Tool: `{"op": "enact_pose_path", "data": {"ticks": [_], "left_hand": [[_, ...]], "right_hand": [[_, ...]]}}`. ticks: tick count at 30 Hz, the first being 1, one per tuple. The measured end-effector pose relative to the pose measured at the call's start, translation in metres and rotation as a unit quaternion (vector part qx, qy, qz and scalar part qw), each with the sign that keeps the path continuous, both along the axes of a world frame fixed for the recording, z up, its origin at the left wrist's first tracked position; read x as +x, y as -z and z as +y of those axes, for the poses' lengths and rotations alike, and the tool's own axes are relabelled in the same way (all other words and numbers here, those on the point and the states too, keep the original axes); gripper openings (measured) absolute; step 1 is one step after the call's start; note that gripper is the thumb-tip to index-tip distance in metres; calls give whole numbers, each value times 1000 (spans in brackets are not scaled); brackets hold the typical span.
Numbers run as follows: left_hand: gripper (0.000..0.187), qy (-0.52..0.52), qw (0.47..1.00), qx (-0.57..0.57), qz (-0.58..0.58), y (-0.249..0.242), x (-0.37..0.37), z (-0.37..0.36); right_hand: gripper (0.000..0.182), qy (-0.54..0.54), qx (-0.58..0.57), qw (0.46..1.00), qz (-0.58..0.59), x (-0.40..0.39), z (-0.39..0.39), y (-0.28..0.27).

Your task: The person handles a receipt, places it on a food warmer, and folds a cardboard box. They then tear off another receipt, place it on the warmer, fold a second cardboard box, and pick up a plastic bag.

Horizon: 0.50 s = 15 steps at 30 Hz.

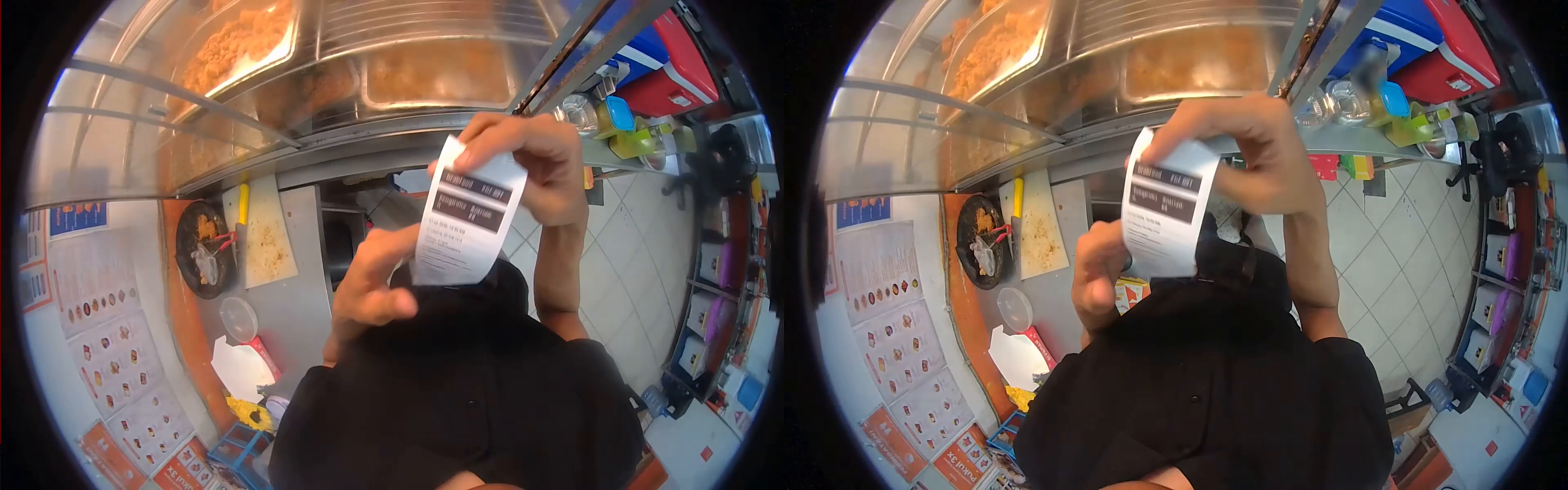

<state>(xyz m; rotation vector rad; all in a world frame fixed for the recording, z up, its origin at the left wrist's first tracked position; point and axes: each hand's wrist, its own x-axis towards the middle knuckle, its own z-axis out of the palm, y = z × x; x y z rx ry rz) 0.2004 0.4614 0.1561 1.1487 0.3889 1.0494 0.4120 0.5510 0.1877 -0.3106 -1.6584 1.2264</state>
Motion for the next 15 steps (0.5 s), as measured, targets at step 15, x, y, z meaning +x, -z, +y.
{"op": "enact_pose_path", "data": {"ticks": [15], "left_hand": [[17,-329,939,74,65,-54,100,67]], "right_hand": [[51,131,-202,967,87,16,-68,10]]}}
